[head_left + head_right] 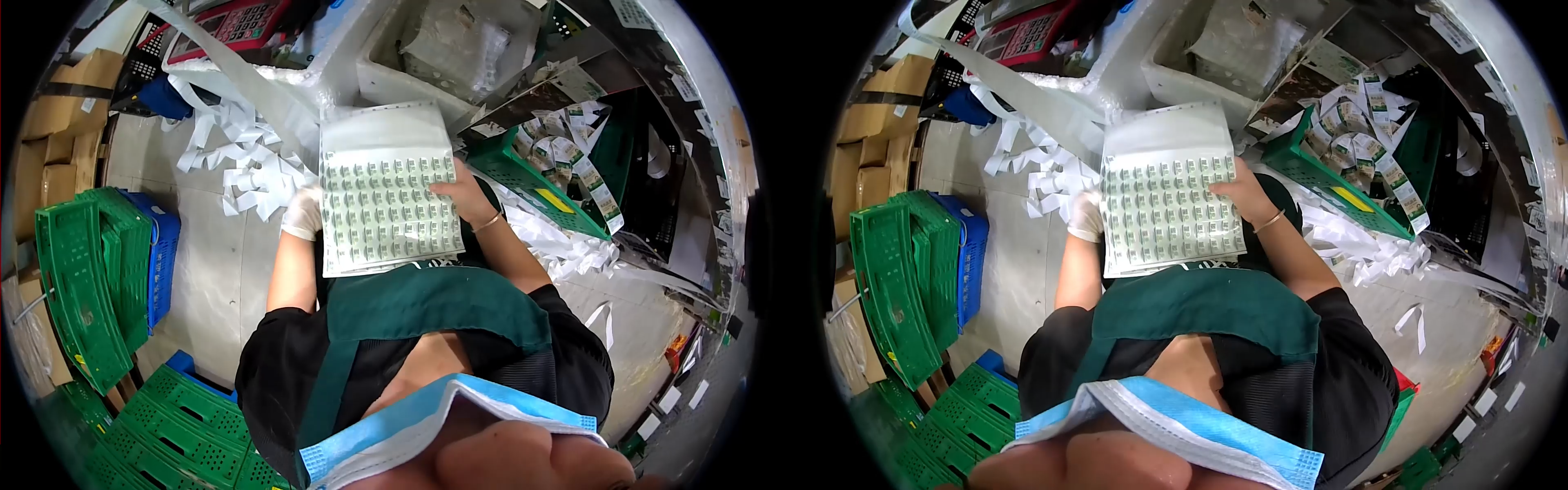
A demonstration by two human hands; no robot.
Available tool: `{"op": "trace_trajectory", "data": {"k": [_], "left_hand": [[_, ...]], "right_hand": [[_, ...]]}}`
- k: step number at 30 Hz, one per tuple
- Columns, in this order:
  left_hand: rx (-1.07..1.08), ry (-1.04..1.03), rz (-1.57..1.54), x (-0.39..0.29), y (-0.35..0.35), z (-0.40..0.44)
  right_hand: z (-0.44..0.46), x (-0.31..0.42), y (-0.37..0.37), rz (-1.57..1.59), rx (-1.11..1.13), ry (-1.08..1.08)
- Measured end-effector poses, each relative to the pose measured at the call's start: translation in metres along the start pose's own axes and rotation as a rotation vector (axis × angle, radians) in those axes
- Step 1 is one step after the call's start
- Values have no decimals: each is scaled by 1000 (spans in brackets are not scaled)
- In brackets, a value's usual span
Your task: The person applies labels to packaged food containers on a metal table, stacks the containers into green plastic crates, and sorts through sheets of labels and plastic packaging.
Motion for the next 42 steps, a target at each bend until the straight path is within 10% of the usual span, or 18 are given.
{"op": "trace_trajectory", "data": {"k": [5,9,16,18,21,25,38,42], "left_hand": [[-166,-389,366,-39,-6,10],[-174,-339,544,-36,-37,6],[287,-30,623,-34,-120,62],[152,-174,540,-75,-135,122],[-567,-551,1491,-128,-155,200],[-729,-444,1881,-124,-139,276],[-60,-662,745,-222,-159,60],[-441,-529,766,-237,-89,-49]], "right_hand": [[-21,43,-22,-604,-217,187],[-24,60,-13,-168,-69,133],[-105,62,46,-121,-559,185],[-159,76,78,-96,-742,198],[-227,85,100,-68,-969,370],[-277,33,132,-31,-1121,187],[-275,31,142,27,-1202,293],[-264,35,149,59,-1083,317]]}}
Point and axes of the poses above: each hand's wrist, its own z-axis towards the middle knuckle, its own y-axis out of the back of the hand, x = y × z, the point moved 7 cm from there along z, towards the middle knuckle, and after that the axes turned 1 degree about -z, right-handed, at the moved point
